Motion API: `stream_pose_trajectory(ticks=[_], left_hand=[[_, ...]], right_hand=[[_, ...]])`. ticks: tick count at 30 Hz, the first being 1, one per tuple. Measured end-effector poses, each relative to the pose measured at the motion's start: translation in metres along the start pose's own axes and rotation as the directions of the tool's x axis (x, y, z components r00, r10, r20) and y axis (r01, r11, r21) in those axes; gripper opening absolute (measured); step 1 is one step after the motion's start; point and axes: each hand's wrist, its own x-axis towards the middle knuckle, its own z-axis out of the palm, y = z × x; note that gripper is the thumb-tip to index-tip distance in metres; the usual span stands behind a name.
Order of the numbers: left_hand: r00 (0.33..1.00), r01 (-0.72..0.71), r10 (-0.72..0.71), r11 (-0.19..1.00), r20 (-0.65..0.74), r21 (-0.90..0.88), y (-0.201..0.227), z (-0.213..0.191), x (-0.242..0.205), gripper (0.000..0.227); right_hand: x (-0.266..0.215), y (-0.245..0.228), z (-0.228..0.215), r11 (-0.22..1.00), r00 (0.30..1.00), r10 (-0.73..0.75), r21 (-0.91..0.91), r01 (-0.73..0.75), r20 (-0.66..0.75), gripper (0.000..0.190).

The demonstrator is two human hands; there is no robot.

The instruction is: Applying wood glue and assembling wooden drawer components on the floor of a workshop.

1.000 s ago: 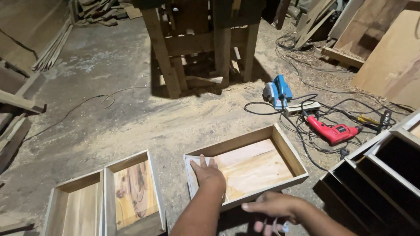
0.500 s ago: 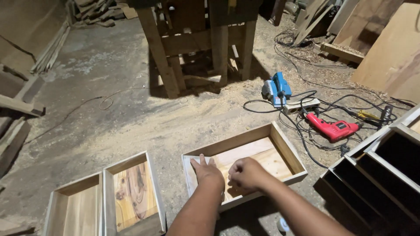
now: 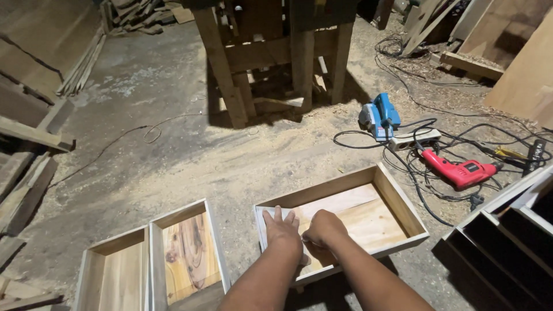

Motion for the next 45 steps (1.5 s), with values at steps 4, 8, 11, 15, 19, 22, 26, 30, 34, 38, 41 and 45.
stream_pose_trajectory(ticks=[4, 8, 11, 15, 19, 22, 26, 30, 34, 38, 41, 45], left_hand=[[1.000, 0.004, -0.004, 1.000, -0.012, 0.006, -0.001, 0.005, 0.004, 0.118], [0.999, 0.023, -0.024, 1.000, -0.045, -0.009, 0.003, 0.010, 0.009, 0.119], [0.998, 0.029, -0.028, 1.000, -0.049, 0.009, 0.003, 0.009, 0.009, 0.118], [0.999, 0.041, -0.039, 0.997, -0.032, 0.058, 0.006, 0.008, 0.012, 0.118], [0.998, 0.045, -0.044, 0.999, -0.039, 0.029, 0.005, 0.011, 0.018, 0.118], [0.999, 0.031, -0.031, 1.000, -0.039, 0.004, 0.004, 0.013, 0.019, 0.111], [0.996, 0.011, -0.018, 0.997, -0.089, -0.080, 0.003, 0.019, 0.022, 0.095], [0.996, 0.013, -0.019, 0.997, -0.085, -0.070, 0.005, 0.013, 0.006, 0.106], [0.985, 0.060, -0.079, 0.990, -0.154, -0.124, 0.016, 0.040, 0.041, 0.083], [0.979, 0.001, -0.018, 0.997, -0.205, -0.080, 0.022, 0.052, 0.041, 0.084], [0.968, -0.079, 0.054, 0.993, -0.245, -0.092, 0.010, 0.058, 0.029, 0.077], [0.980, -0.173, 0.167, 0.984, -0.110, -0.047, -0.015, 0.021, -0.047, 0.085]], right_hand=[[0.010, 0.007, 0.006, 0.999, 1.000, -0.012, -0.035, 0.012, -0.012, 0.029], [0.016, 0.014, 0.011, 0.994, 0.998, -0.059, -0.089, 0.060, 0.021, 0.027], [0.018, 0.015, 0.013, 0.990, 0.997, -0.055, -0.126, 0.060, 0.049, 0.026], [0.013, 0.015, 0.015, 0.978, 0.998, -0.038, -0.201, 0.049, 0.059, 0.030], [-0.024, 0.002, -0.002, 0.935, 0.990, -0.079, -0.335, 0.114, 0.118, 0.021], [-0.021, 0.006, 0.003, 0.913, 0.985, -0.120, -0.375, 0.159, 0.126, 0.026], [-0.018, 0.007, 0.009, 0.890, 0.978, -0.071, -0.430, 0.151, 0.197, 0.029], [-0.033, 0.004, 0.002, 0.906, 0.983, -0.044, -0.407, 0.114, 0.177, 0.030], [-0.028, 0.010, 0.003, 0.912, 0.983, -0.059, -0.391, 0.124, 0.174, 0.036], [-0.020, 0.014, 0.006, 0.921, 0.987, -0.080, -0.368, 0.127, 0.138, 0.037], [-0.013, 0.017, 0.009, 0.928, 0.987, -0.088, -0.350, 0.129, 0.131, 0.033], [-0.016, 0.017, 0.009, 0.925, 0.988, -0.104, -0.354, 0.137, 0.111, 0.041]])
